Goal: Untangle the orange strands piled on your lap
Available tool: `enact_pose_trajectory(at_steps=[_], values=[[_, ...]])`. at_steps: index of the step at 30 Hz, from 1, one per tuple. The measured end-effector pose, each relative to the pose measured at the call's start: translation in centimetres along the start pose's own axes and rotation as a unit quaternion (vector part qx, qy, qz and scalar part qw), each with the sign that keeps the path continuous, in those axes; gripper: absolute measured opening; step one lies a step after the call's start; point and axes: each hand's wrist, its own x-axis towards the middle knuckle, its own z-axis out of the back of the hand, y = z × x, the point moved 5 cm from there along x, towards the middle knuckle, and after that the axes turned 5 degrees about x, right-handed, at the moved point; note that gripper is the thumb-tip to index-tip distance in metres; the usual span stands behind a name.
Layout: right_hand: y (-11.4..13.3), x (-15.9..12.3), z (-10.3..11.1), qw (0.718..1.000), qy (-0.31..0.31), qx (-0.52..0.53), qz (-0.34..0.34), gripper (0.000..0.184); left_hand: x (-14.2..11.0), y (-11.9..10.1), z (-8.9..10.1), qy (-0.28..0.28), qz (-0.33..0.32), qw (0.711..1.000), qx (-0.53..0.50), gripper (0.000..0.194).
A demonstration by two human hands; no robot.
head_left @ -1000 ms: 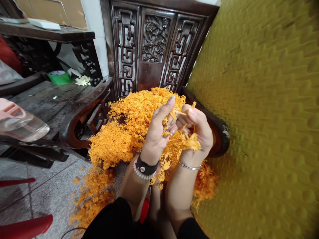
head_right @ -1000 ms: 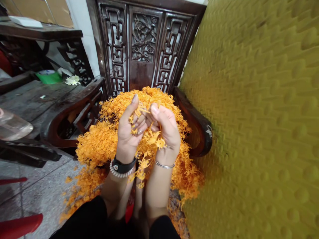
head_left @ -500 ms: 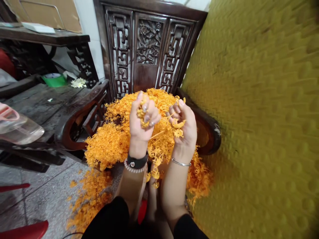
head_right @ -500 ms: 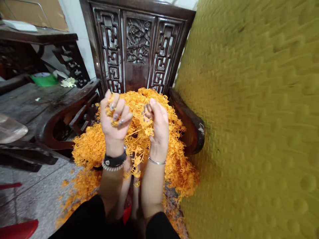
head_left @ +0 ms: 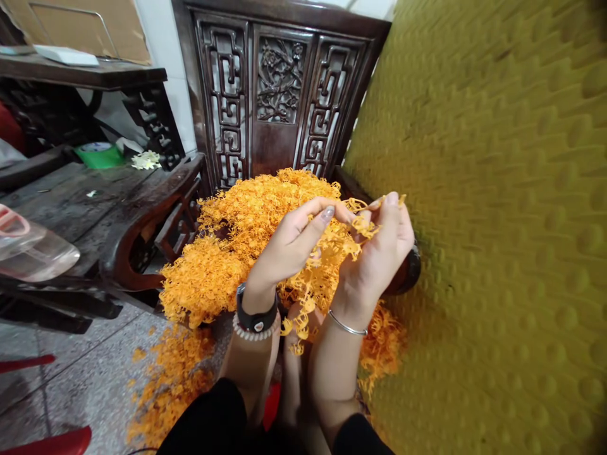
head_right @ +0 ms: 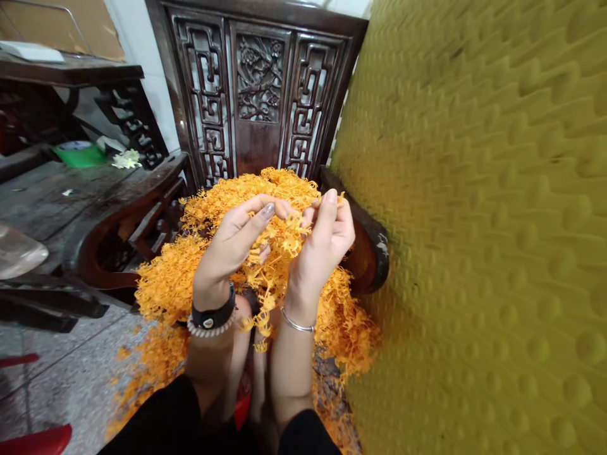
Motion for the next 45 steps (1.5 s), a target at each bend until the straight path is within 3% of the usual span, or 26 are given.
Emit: enact_pose_trajectory(at_steps=[5, 9, 12, 15, 19, 24, 27, 30, 34, 39, 41, 45], values=[[0.3, -0.2, 0.1, 1.000, -0.005, 0.007, 0.003, 0.024, 0.2, -0.4, -0.5, 0.012, -0.023, 0.999, -0.026, 0.024], [0.9, -0.6, -0.1, 0.999, 0.022, -0.005, 0.042, 0.024, 0.4, -0.8, -0.2, -0.042, -0.066, 0.993, 0.092, 0.025], [1.0, -0.8, -0.3, 0.998, 0.053, -0.016, 0.027, 0.023, 0.3, -1.3, -0.4, -0.032, -0.113, 0.980, 0.161, 0.040], [0.7, -0.7, -0.3, 0.997, 0.064, -0.035, 0.013, 0.023, 0.3, -1.4, -0.5, -0.026, -0.130, 0.967, 0.219, 0.023], [-0.4, -0.4, -0.6, 0.991, 0.114, -0.055, -0.043, 0.026, 0.4, -0.8, 0.1, -0.029, -0.089, 0.961, 0.259, 0.013], [-0.8, -0.6, -1.3, 0.968, 0.209, 0.004, -0.141, 0.023, 0.1, -0.7, 0.5, -0.037, -0.072, 0.977, 0.196, 0.022], [-0.2, -1.3, -1.7, 0.940, 0.275, 0.058, -0.191, 0.017, -0.2, -0.7, -0.2, -0.048, -0.046, 0.995, 0.070, 0.030], [0.4, -1.7, -1.9, 0.917, 0.312, 0.122, -0.218, 0.015, -0.2, -0.3, -1.0, -0.054, 0.012, 0.995, -0.089, 0.035], [0.2, -1.0, -1.2, 0.905, 0.281, 0.206, -0.244, 0.022, 0.7, 0.5, 0.3, -0.075, 0.043, 0.968, -0.235, 0.044], [0.2, 0.7, 0.4, 0.955, 0.169, 0.183, -0.164, 0.013, 0.9, 1.0, 4.7, -0.173, 0.004, 0.940, -0.294, 0.043], [0.4, 0.7, 0.5, 0.970, 0.144, 0.150, -0.130, 0.016, 0.5, 0.7, 4.5, -0.134, 0.005, 0.953, -0.270, 0.035], [0.8, 0.1, 0.4, 0.987, 0.076, 0.112, -0.087, 0.022, -0.4, -0.8, 1.6, -0.027, -0.001, 0.991, -0.134, 0.025]])
